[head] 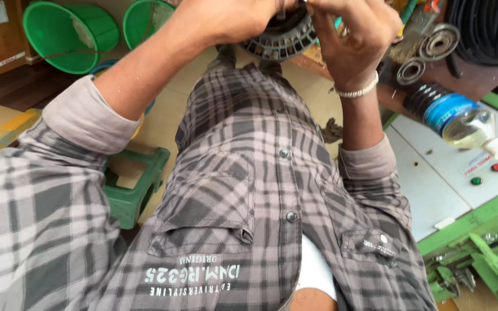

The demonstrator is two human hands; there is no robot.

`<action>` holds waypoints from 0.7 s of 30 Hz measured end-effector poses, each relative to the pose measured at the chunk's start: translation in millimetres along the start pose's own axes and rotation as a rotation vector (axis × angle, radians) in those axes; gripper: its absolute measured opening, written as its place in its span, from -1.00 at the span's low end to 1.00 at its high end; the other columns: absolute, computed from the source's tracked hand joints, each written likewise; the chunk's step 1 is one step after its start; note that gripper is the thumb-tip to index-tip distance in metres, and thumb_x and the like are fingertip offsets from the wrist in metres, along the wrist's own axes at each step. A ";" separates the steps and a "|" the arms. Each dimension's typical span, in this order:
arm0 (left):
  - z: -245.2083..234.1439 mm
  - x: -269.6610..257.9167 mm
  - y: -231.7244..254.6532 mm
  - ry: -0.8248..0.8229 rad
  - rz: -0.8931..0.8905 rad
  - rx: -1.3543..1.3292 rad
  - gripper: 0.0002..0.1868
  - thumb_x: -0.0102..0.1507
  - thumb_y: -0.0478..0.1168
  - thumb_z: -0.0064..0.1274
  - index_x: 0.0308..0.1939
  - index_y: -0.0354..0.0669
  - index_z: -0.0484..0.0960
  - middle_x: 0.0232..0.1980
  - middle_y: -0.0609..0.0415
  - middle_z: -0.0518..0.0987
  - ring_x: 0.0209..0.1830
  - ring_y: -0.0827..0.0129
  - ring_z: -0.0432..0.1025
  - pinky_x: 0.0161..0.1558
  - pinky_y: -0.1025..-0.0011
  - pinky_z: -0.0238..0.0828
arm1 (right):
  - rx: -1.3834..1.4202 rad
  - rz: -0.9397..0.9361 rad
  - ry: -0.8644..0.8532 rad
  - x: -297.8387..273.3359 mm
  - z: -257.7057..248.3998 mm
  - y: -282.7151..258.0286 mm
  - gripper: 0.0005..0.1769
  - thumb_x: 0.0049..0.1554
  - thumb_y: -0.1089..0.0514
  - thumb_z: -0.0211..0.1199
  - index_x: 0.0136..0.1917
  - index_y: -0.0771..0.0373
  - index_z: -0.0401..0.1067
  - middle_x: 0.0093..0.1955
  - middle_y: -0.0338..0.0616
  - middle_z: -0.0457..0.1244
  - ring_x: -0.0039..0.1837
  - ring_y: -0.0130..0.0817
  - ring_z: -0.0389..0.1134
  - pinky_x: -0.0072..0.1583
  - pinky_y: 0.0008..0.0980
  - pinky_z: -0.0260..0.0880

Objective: The person works on a stator assembly at a cluttered workbench. They use pliers to cut and strip wire ends, then insert and secure the wires into the stator slots using a screwdriver. The person repeats this process for multiple wires.

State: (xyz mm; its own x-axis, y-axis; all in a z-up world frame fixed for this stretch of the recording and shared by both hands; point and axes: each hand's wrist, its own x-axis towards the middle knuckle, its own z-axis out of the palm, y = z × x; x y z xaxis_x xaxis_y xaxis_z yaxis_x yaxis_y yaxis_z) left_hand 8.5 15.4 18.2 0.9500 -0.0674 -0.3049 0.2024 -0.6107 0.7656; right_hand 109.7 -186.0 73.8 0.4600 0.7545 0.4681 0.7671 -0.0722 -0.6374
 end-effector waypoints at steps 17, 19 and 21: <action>-8.6 -12.6 -1.5 0.185 0.104 0.001 -0.63 0.48 0.05 0.05 0.09 -0.16 0.69 -0.20 -0.13 0.69 -0.34 0.06 0.58 -0.33 0.16 0.49 | -0.213 -0.172 -0.174 21.2 -6.6 -25.5 -0.68 0.15 0.57 0.29 0.15 0.38 0.47 0.06 -0.02 0.31 0.10 -0.13 0.41 0.08 -0.27 0.47; -8.5 -11.2 -4.1 0.175 0.131 0.015 -0.66 0.49 0.02 0.03 0.09 -0.15 0.71 -0.23 -0.13 0.68 -0.39 0.08 0.57 -0.37 0.17 0.48 | -0.229 -0.187 -0.166 20.4 -3.4 -24.3 -0.70 0.14 0.56 0.30 0.13 0.40 0.48 0.05 -0.02 0.31 0.09 -0.14 0.41 0.07 -0.26 0.47; -7.3 -7.8 -8.5 0.172 0.195 -0.020 -0.69 0.50 -0.01 0.01 0.10 -0.11 0.72 -0.23 -0.12 0.68 -0.42 0.12 0.56 -0.40 0.20 0.47 | -0.234 -0.183 -0.138 17.8 2.0 -22.6 -0.71 0.17 0.56 0.33 0.14 0.40 0.50 0.06 -0.03 0.32 0.11 -0.13 0.42 0.10 -0.24 0.49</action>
State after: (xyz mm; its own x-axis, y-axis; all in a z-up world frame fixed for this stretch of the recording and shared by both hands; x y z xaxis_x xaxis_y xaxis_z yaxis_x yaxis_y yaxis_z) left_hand 1.1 26.9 18.2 0.9976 -0.0466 -0.0509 0.0141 -0.5831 0.8123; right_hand 99.7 -169.6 95.4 0.2523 0.8491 0.4641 0.9207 -0.0630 -0.3852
